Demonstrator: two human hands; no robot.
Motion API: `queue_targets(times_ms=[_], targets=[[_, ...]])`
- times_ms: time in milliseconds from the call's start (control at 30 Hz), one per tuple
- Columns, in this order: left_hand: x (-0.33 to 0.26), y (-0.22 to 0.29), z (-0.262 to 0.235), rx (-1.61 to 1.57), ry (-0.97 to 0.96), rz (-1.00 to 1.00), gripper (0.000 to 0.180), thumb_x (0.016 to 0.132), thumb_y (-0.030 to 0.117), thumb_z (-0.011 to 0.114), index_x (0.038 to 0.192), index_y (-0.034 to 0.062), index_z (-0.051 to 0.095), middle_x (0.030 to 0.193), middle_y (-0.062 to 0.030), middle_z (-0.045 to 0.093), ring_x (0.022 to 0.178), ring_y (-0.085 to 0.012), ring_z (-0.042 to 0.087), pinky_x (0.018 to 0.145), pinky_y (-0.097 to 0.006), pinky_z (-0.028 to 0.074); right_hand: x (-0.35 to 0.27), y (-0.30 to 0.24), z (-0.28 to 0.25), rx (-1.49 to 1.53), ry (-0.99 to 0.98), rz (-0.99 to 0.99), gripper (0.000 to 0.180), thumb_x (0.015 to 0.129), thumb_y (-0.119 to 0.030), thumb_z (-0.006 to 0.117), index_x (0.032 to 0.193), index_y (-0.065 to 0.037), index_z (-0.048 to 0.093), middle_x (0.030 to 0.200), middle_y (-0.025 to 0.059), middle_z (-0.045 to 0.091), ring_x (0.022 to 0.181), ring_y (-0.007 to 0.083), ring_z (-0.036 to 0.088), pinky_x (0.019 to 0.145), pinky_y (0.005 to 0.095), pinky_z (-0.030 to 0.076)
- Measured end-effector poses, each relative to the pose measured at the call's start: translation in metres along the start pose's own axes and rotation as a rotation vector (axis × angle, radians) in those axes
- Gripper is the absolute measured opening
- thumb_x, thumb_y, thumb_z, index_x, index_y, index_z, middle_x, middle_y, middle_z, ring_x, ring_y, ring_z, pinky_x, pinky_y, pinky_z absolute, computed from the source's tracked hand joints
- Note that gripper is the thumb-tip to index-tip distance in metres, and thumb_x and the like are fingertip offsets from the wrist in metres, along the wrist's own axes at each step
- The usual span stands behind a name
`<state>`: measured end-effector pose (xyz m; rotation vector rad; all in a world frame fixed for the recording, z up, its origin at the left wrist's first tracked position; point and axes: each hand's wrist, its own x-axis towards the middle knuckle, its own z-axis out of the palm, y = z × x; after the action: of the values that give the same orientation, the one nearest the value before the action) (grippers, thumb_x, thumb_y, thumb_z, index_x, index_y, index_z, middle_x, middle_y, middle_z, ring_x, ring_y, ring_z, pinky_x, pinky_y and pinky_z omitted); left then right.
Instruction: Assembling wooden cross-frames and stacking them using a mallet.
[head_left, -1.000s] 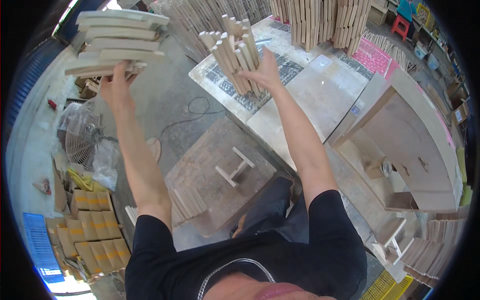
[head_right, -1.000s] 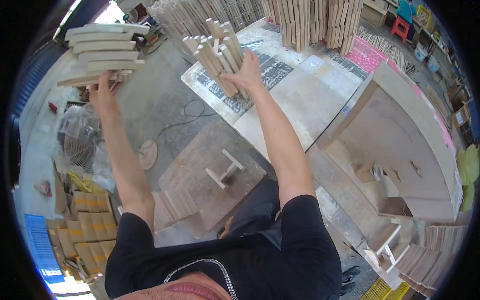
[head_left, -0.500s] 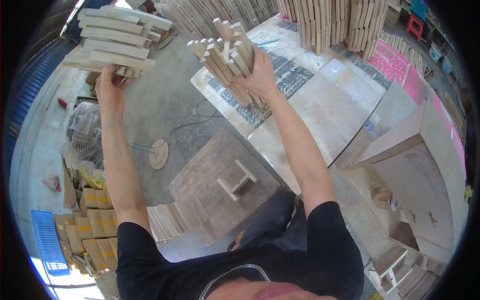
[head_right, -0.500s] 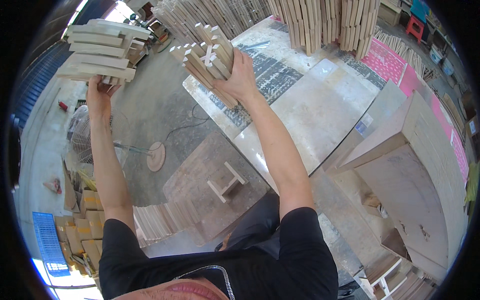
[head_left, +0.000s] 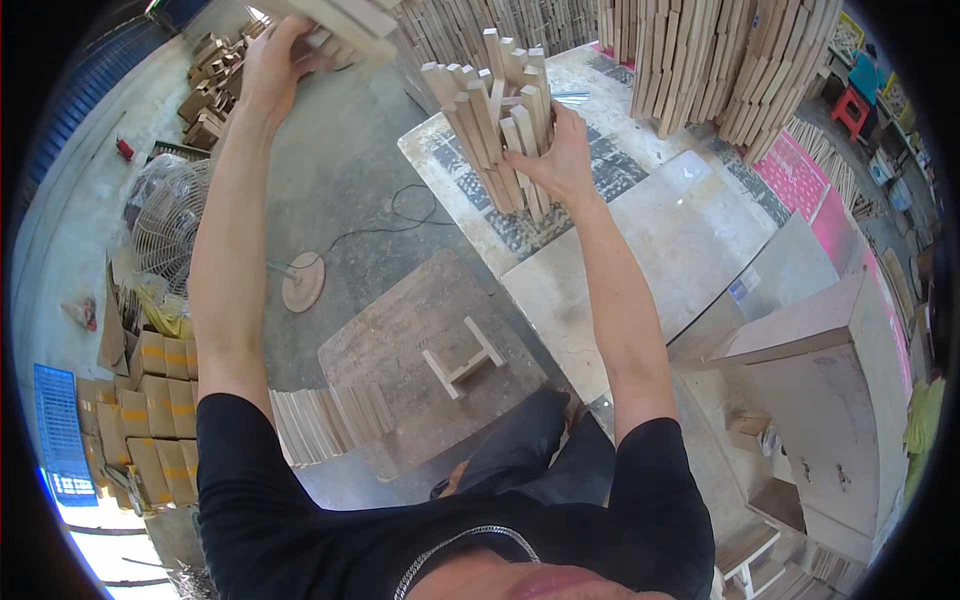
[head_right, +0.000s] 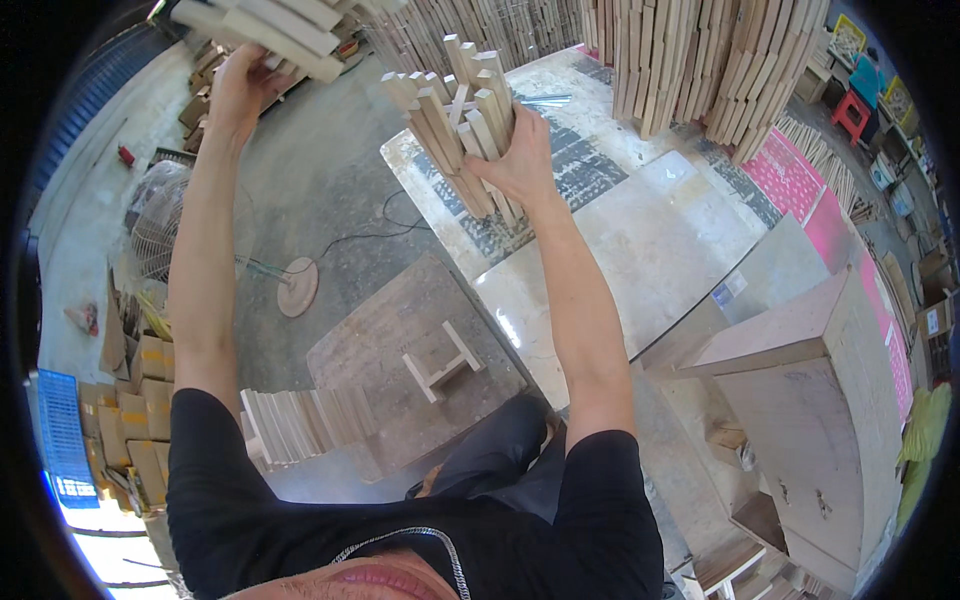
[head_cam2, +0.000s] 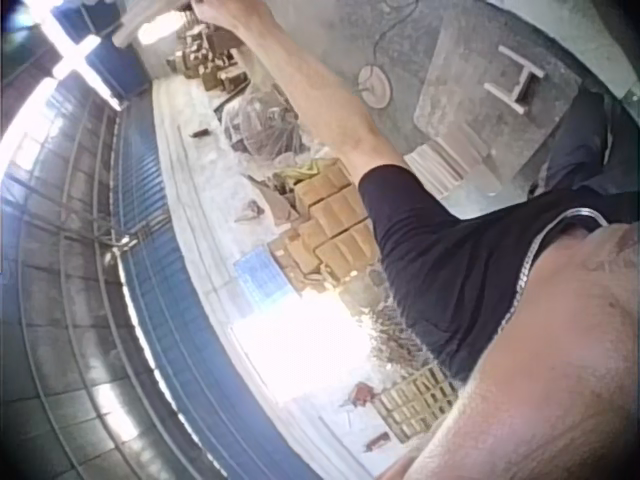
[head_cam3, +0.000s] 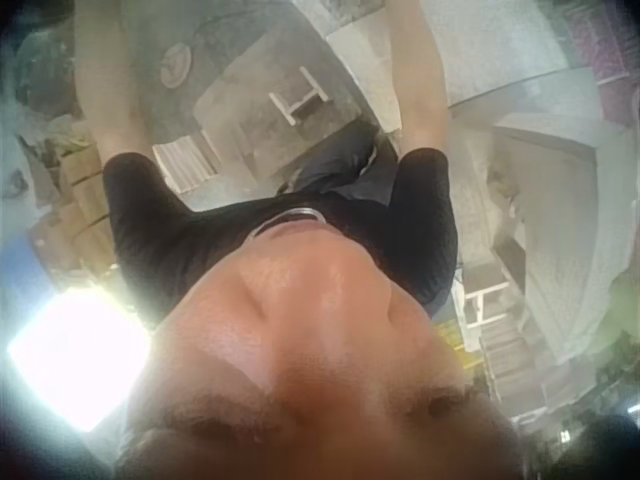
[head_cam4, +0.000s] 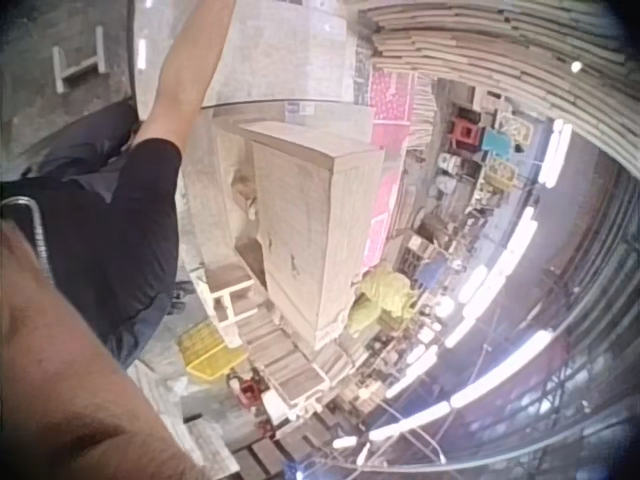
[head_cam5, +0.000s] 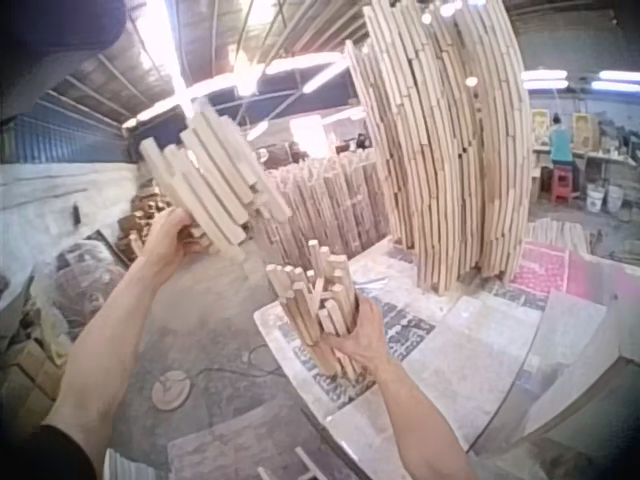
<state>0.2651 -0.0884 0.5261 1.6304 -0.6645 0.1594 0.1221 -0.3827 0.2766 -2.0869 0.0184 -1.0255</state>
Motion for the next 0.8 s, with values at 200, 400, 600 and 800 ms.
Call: queue_targets(times_ms=[200, 400, 600, 800], targets=[[0.06, -0.026, 0.022, -0.16, -0.442, 0.057, 0.037, 0.092, 0.016, 0.063, 0.125, -0.0015, 0.062, 0.115, -0.0113, 0.069, 0.105, -0.0269, 0.067, 0.091, -0.041, 0.056, 0.005, 0.0, -0.008, 0.027, -0.035, 0.045, 0.099, 0.057, -0.036, 0.09, 0.133, 0.011, 0.048, 0.126, 0.0253, 0.057, 0.12, 0.0407, 0.051, 0.107, 0.0471, 0.042], [0.079, -0.044, 0.056, -0.053, -0.761, -0.069, 0.045, 0.089, 0.017, 0.068, 0.131, 0.0033, 0.06, 0.122, -0.0043, 0.066, 0.118, -0.0145, 0.06, 0.108, -0.035, 0.044, 0.008, -0.002, -0.007, -0.005, -0.038, 0.045, 0.092, 0.057, -0.037, 0.089, 0.127, 0.009, 0.052, 0.12, 0.0244, 0.058, 0.117, 0.0402, 0.053, 0.103, 0.0458, 0.045], [0.083, -0.067, 0.052, -0.067, -0.925, -0.172, 0.055, 0.087, 0.015, 0.069, 0.139, 0.0063, 0.055, 0.13, -0.004, 0.064, 0.123, -0.0152, 0.058, 0.112, -0.039, 0.041, 0.007, -0.004, -0.008, -0.04, -0.025, 0.05, 0.089, 0.057, -0.035, 0.089, 0.126, 0.008, 0.053, 0.116, 0.0231, 0.059, 0.113, 0.0392, 0.054, 0.101, 0.0456, 0.046], [0.083, -0.075, 0.046, -0.048, -0.91, -0.26, 0.069, 0.083, 0.011, 0.071, 0.147, 0.0099, 0.048, 0.138, -0.0028, 0.06, 0.128, -0.0166, 0.056, 0.112, -0.038, 0.041, 0.005, -0.008, -0.007, -0.033, -0.02, 0.053, 0.088, 0.057, -0.034, 0.088, 0.126, 0.007, 0.053, 0.115, 0.0232, 0.059, 0.113, 0.0385, 0.055, 0.1, 0.0448, 0.047]])
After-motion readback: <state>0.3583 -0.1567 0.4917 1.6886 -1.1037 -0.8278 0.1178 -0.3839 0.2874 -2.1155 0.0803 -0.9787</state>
